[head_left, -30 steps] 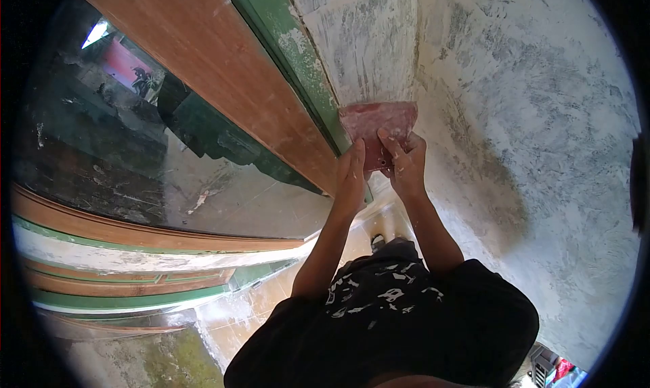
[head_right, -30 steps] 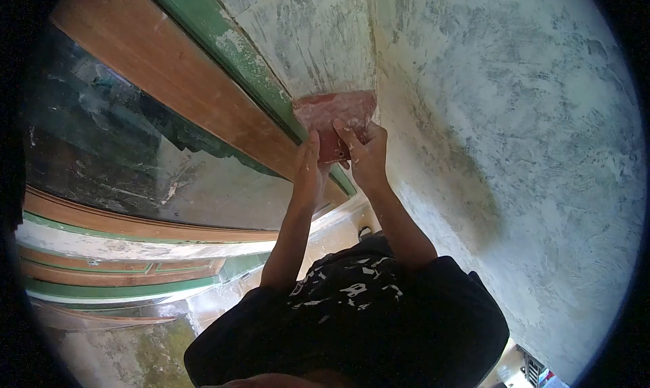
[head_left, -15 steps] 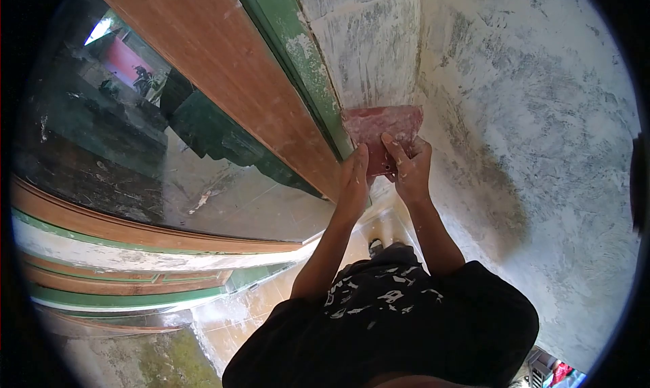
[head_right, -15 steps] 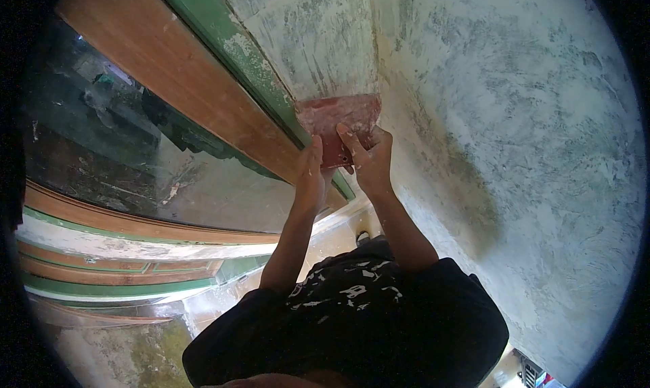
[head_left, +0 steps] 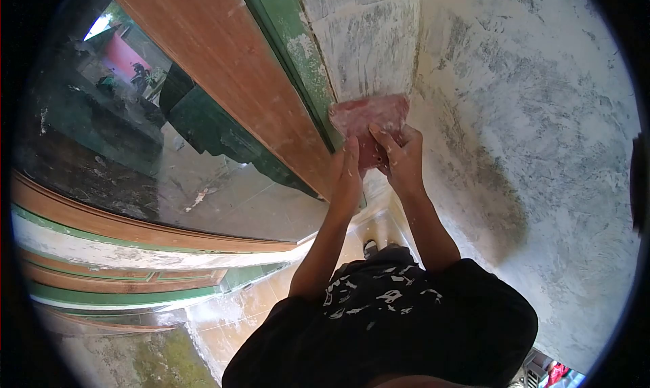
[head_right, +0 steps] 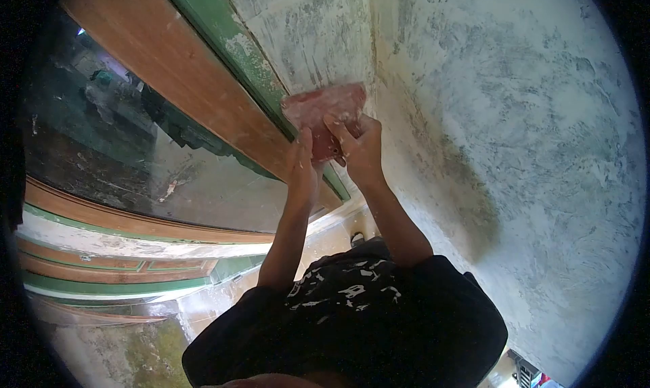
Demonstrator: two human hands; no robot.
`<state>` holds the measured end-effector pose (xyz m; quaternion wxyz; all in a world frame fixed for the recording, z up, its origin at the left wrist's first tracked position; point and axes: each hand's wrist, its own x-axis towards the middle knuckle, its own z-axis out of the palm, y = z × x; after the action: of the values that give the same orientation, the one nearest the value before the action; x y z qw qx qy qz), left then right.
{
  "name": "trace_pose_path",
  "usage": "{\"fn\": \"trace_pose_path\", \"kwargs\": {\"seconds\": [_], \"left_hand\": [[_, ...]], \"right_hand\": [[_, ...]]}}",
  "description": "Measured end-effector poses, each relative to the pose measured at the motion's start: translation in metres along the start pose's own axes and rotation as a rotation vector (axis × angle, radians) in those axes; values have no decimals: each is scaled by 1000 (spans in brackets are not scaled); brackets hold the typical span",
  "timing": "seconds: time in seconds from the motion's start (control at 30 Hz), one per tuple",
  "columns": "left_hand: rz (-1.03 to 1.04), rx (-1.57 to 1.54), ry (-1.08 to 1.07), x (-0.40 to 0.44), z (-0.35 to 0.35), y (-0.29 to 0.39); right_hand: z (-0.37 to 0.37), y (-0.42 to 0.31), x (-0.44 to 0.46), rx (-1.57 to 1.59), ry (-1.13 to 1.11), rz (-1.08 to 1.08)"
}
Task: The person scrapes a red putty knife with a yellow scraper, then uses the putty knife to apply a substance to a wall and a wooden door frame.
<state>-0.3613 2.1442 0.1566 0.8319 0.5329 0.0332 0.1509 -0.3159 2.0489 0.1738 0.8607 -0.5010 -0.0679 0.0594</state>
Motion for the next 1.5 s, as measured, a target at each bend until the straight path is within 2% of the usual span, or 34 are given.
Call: {"fn": "trace_pose_path", "kwargs": {"seconds": [0.03, 0.17, 0.23, 0.27, 0.43, 0.53, 0.67, 0.77, 0.87, 0.93, 1.03, 1.17, 1.23, 1.37, 1.43, 1.5], "left_hand": [[26, 9, -53, 3, -1, 3], [22, 1, -27, -7, 7, 8], [-29, -16, 123, -11, 13, 5], [-32, -18, 124, -9, 12, 6], [37, 2, -84, 4, -1, 10], [-32, 6, 37, -7, 5, 5], [-31, 72, 2, -3, 2, 7], [53, -46, -18, -2, 14, 18], [85, 45, 25, -4, 18, 22], [93, 158, -7, 2, 20, 31], [123, 178, 32, 9, 25, 43], [158, 65, 54, 6, 30, 40], [82, 44, 63, 7, 24, 37], [137, 76, 32, 19, 13, 35], [36, 101, -70, 12, 11, 40], [51, 40, -31, 4, 23, 43]], "right_hand": [[3, -1, 2, 34, 7, -7], [-2, 0, -5, -28, 10, -27], [-4, 1, -9, -64, 30, -3], [-4, 1, -7, -66, 32, -2], [3, -10, -3, -56, -5, 17], [-7, -7, -9, -72, -13, 47], [0, -12, -2, -10, -37, 0], [15, -32, -5, 34, -22, 26], [19, -38, -9, 47, 7, -32], [14, -44, -2, 17, -68, -12], [24, -47, 4, 55, -21, -42], [25, -46, 1, 42, -48, -80], [30, -43, 2, 59, -37, -106], [37, -54, 0, 66, -54, -109], [36, -57, -8, 26, -19, -93], [34, -56, -9, 35, -26, -99]]}}
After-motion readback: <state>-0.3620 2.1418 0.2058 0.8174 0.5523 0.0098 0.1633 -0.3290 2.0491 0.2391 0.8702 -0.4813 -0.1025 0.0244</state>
